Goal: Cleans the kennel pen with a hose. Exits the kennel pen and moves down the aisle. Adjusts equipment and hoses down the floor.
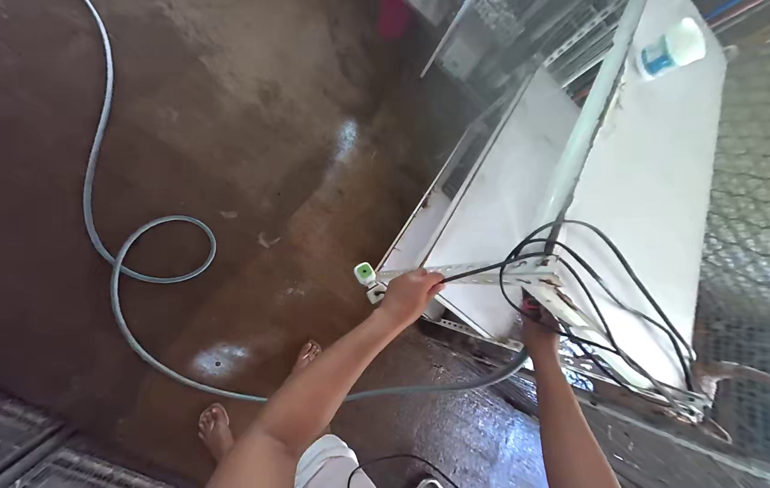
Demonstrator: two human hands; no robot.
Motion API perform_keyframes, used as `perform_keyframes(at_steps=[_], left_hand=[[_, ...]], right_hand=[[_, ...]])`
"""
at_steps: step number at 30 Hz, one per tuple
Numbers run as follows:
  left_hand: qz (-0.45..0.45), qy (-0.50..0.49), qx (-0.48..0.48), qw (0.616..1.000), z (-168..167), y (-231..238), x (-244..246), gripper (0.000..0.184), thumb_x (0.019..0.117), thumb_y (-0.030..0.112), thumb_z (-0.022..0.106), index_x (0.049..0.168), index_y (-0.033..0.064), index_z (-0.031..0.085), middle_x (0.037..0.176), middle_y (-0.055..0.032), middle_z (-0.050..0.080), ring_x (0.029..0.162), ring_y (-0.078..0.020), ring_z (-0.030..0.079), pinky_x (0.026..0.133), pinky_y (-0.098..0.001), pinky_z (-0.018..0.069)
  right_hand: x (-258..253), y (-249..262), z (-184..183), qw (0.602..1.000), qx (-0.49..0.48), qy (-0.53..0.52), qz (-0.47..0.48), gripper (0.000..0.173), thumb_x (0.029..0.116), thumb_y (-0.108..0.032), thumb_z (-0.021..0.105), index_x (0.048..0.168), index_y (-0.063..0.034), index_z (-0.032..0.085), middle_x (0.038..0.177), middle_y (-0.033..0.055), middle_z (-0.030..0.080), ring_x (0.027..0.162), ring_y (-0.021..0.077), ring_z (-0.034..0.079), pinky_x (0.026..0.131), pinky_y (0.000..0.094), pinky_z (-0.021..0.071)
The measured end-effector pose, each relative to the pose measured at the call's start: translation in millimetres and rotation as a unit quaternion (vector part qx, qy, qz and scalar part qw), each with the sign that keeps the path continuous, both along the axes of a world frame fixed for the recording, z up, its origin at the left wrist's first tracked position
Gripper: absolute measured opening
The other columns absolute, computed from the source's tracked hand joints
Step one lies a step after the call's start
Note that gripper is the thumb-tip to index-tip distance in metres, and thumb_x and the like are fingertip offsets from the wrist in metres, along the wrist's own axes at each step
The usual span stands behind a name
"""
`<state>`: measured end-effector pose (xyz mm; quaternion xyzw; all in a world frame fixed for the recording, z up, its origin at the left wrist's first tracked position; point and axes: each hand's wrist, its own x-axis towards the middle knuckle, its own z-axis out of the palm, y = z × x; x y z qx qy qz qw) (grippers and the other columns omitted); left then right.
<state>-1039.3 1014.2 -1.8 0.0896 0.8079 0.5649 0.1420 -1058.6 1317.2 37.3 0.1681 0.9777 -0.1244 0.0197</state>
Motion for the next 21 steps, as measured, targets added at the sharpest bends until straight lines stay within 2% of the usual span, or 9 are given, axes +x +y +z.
perform_keyframes(at_steps=[3,8,9,11,12,14,17,21], left_hand=[[0.006,0.002,0.013,1.000,-2.7,3.8,2.0,0.035,0.1089,0.021,0.047,0.127,0.0008,0.068,0.113,-0.0245,0.070,0.107,-0.0383,0.068,0.095,-0.0513,0.0523],[0.015,0.004,0.031,0.999,-5.7,8.9,4.7,0.034,0.1084,0.021,0.048,0.125,0.0000,0.069,0.110,-0.0240,0.070,0.104,-0.0376,0.069,0.093,-0.0507,0.0528],[0.014,0.003,0.031,0.999,-5.8,9.2,5.0,0.034,0.1085,0.021,0.047,0.125,-0.0001,0.069,0.110,-0.0241,0.070,0.104,-0.0375,0.069,0.093,-0.0505,0.0527],[0.012,0.002,0.029,1.000,-5.5,9.8,5.6,0.034,0.1086,0.021,0.047,0.125,-0.0004,0.069,0.110,-0.0245,0.070,0.104,-0.0375,0.069,0.093,-0.0504,0.0526],[0.009,0.001,0.026,1.000,-5.1,9.9,5.8,0.035,0.1087,0.021,0.047,0.125,-0.0004,0.069,0.110,-0.0245,0.070,0.104,-0.0374,0.069,0.093,-0.0502,0.0526],[-0.002,-0.013,0.020,1.000,-2.2,8.8,5.1,0.036,0.1092,0.022,0.046,0.127,-0.0001,0.068,0.111,-0.0244,0.069,0.106,-0.0375,0.068,0.094,-0.0500,0.0520],[-0.012,-0.024,0.015,1.000,1.0,8.3,4.5,0.036,0.1095,0.022,0.046,0.128,0.0002,0.067,0.113,-0.0242,0.069,0.108,-0.0376,0.068,0.096,-0.0502,0.0514],[-0.006,-0.020,0.019,1.000,-1.2,10.1,6.4,0.036,0.1094,0.022,0.046,0.128,0.0001,0.068,0.113,-0.0241,0.070,0.108,-0.0375,0.068,0.096,-0.0505,0.0514]], right_hand=[[-6.7,-2.6,-1.6,1.000,0.021,0.001,-0.001,0.035,0.1055,-0.012,0.057,0.128,0.0145,0.061,0.129,0.0355,0.062,0.129,0.0447,0.058,0.114,0.0551,0.0396],[-19.4,-9.2,-11.7,0.999,0.014,0.023,-0.034,0.041,0.1054,-0.017,0.060,0.131,0.0151,0.060,0.132,0.0353,0.061,0.131,0.0434,0.057,0.116,0.0521,0.0382],[-22.6,-12.1,-13.7,0.999,0.008,0.022,-0.042,0.041,0.1054,-0.018,0.060,0.131,0.0149,0.060,0.131,0.0351,0.062,0.126,0.0428,0.060,0.113,0.0520,0.0410],[-28.7,-16.3,-19.0,0.998,-0.007,0.004,-0.070,0.043,0.1071,-0.022,0.058,0.130,0.0143,0.060,0.120,0.0339,0.065,0.102,0.0399,0.066,0.097,0.0526,0.0492],[-31.2,-17.8,-20.8,0.996,-0.017,-0.007,-0.086,0.045,0.1076,-0.025,0.057,0.130,0.0137,0.060,0.119,0.0340,0.065,0.099,0.0403,0.066,0.095,0.0539,0.0497],[-34.4,-20.8,-22.1,0.995,-0.018,-0.020,-0.100,0.045,0.1078,-0.027,0.056,0.129,0.0123,0.061,0.118,0.0338,0.065,0.099,0.0411,0.066,0.094,0.0554,0.0495],[-35.6,-26.0,-17.7,0.994,-0.012,-0.021,-0.103,0.046,0.1087,-0.026,0.054,0.132,0.0129,0.060,0.125,0.0343,0.064,0.113,0.0425,0.064,0.102,0.0549,0.0467],[-33.1,-27.2,-14.2,0.994,-0.008,-0.015,-0.109,0.045,0.1097,-0.024,0.052,0.134,0.0135,0.058,0.131,0.0332,0.062,0.123,0.0406,0.060,0.109,0.0508,0.0415]])
